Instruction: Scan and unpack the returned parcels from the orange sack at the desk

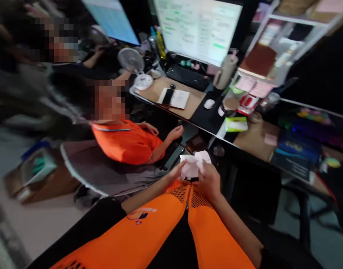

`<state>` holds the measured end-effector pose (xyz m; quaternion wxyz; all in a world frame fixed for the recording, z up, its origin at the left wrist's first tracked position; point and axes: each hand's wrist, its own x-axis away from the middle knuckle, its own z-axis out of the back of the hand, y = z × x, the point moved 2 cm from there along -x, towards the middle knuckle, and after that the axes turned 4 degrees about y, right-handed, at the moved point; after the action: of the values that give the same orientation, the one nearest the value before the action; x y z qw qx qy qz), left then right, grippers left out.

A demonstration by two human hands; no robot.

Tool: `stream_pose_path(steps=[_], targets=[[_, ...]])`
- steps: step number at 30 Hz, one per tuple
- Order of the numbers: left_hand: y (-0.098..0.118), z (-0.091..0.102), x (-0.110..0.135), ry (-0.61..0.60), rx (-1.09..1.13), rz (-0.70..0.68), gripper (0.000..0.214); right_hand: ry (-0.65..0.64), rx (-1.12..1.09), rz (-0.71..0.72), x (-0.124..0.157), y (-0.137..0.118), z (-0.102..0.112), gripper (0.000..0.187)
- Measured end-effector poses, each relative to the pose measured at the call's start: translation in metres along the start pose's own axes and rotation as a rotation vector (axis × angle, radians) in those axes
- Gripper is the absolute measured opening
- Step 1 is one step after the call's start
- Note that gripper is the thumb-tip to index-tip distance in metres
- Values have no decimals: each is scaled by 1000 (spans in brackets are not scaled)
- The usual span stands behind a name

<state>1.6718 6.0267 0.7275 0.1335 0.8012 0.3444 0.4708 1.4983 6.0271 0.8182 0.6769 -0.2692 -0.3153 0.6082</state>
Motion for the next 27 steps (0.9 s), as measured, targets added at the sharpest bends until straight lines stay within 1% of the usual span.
stream_pose_path(steps=[2, 3, 4, 5, 6, 7, 8, 9, 10, 11, 12, 13, 14, 15, 16, 17, 18, 19, 21, 23, 25, 26, 27], targets=[[-10, -16, 5, -148, 0, 65, 86, -22, 52, 18, 41, -8, -24, 43], [-17, -24, 11, -215, -4, 96, 86, -37, 94, 7, 60, -12, -32, 50], [-25, -32, 19, -274, -16, 128, 85, -55, 137, -17, 78, -15, -35, 56], [-33, -40, 27, -328, -32, 164, 81, -67, 165, -50, 96, -19, -32, 60], [-42, -48, 36, -380, -53, 210, 76, -64, 166, -84, 116, -22, -24, 63], [-51, -57, 46, -430, -80, 261, 70, -36, 137, -114, 137, -26, -11, 64], [-61, -67, 55, -480, -111, 306, 67, 30, 90, -146, 159, -30, 8, 60], [-71, -78, 64, -531, -151, 344, 65, 140, 45, -180, 183, -34, 29, 51], [-81, -90, 73, -577, -211, 366, 64, 290, 18, -222, 209, -38, 53, 41], [-91, -103, 82, -620, -286, 365, 63, 469, 20, -279, 237, -39, 76, 33], [-101, -117, 90, -663, -367, 353, 61, 657, 48, -352, 265, -39, 98, 29], [-112, -134, 99, -714, -450, 336, 59, 832, 86, -440, 293, -36, 117, 29], [-123, -151, 108, -780, -532, 324, 56, 967, 107, -535, 321, -30, 132, 35], [-137, -171, 118, -860, -606, 319, 54, 1052, 87, -627, 348, -21, 143, 46], [-153, -191, 129, -954, -663, 323, 54, 1093, 20, -709, 373, -9, 150, 59], [-171, -212, 141, -1053, -708, 331, 54, 1105, -84, -776, 397, 5, 154, 69], [-192, -234, 154, -1147, -747, 330, 56, 1108, -204, -825, 421, 22, 157, 76], [-216, -255, 167, -1229, -776, 333, 58, 1123, -314, -855, 445, 39, 158, 78], [-269, -296, 194, -1378, -809, 346, 63, 1218, -457, -882, 493, 75, 163, 74], [-324, -334, 222, -1525, -851, 352, 69, 1336, -536, -919, 542, 111, 174, 65], [-376, -370, 247, -1638, -894, 355, 76, 1426, -614, -971, 586, 145, 194, 56], [-400, -387, 258, -1667, -911, 347, 78, 1458, -651, -989, 605, 160, 207, 55], [-422, -404, 267, -1670, -925, 341, 78, 1488, -678, -994, 623, 174, 221, 54]])
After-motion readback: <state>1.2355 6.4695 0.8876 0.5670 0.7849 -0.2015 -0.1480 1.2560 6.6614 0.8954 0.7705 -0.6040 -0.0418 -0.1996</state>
